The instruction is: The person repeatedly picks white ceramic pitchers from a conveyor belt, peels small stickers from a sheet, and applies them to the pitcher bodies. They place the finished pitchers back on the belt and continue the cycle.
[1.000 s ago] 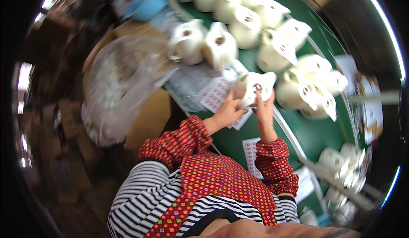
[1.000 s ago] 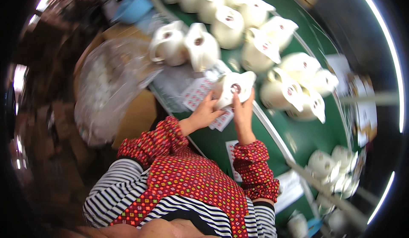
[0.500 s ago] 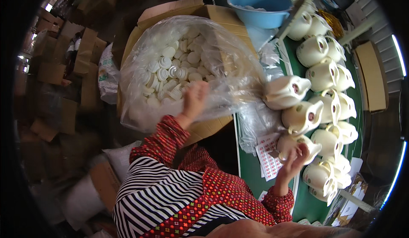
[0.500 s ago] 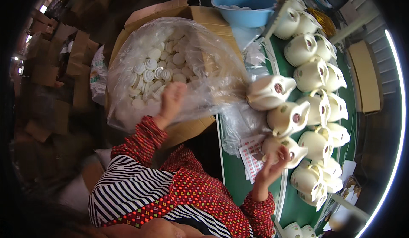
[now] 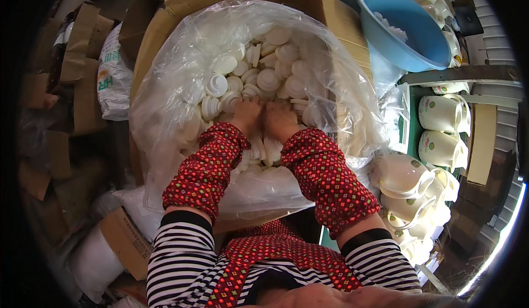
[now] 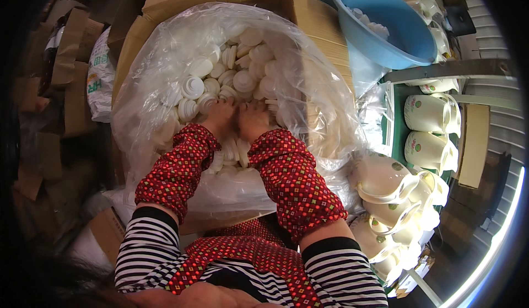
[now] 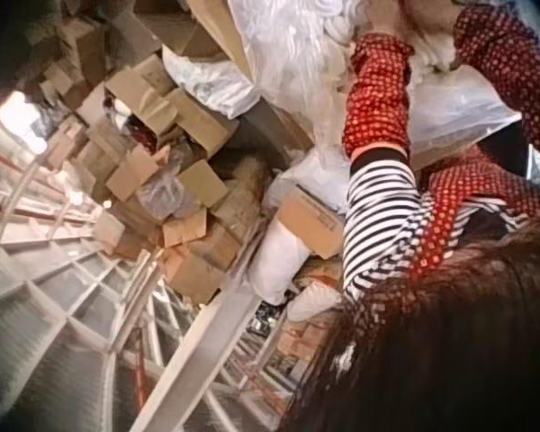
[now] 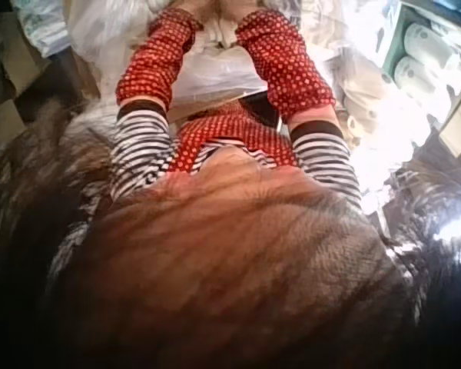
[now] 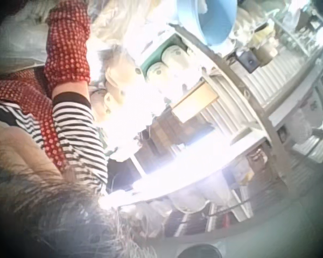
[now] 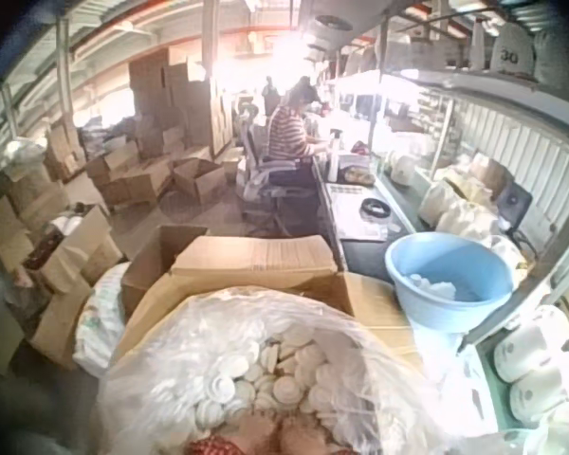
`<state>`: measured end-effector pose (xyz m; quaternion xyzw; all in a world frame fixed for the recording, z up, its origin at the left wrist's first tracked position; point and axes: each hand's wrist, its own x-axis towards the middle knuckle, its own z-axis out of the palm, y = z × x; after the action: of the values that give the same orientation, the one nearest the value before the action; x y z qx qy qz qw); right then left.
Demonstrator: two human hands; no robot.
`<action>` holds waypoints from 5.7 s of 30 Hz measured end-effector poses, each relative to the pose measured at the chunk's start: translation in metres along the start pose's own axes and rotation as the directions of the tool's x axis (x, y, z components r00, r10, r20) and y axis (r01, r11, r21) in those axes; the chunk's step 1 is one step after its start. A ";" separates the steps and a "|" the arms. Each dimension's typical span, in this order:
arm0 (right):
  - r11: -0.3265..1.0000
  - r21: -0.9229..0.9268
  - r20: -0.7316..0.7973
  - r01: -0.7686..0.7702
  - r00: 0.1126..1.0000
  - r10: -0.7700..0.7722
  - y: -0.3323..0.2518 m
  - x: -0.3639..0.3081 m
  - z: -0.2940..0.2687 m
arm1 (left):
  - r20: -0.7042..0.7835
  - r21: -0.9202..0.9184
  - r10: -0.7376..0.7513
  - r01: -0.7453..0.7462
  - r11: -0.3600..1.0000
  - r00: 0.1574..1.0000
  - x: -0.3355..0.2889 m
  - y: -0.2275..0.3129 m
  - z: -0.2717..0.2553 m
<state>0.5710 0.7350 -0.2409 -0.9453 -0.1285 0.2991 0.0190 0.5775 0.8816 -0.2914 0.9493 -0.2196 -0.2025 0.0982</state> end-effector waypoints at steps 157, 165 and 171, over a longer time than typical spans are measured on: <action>0.086 0.233 0.063 -0.969 0.103 0.993 0.562 -0.979 0.176 | 0.175 -0.335 0.982 -0.942 -0.002 -0.065 -0.181 1.070 0.098; 0.100 0.406 0.152 -0.908 0.175 0.973 0.496 -0.981 0.213 | 0.259 -0.235 0.962 -0.972 -0.022 -0.084 -0.211 1.031 0.081; 0.401 0.529 -0.028 -0.748 0.457 0.889 0.494 -1.003 0.221 | 0.266 -0.281 0.963 -0.959 0.028 -0.049 -0.212 1.031 0.084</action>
<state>-0.2316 -0.0061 0.0841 -0.8835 0.4358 0.1382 0.1022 -0.0217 0.0589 -0.0109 0.4610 -0.8315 -0.2595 0.1697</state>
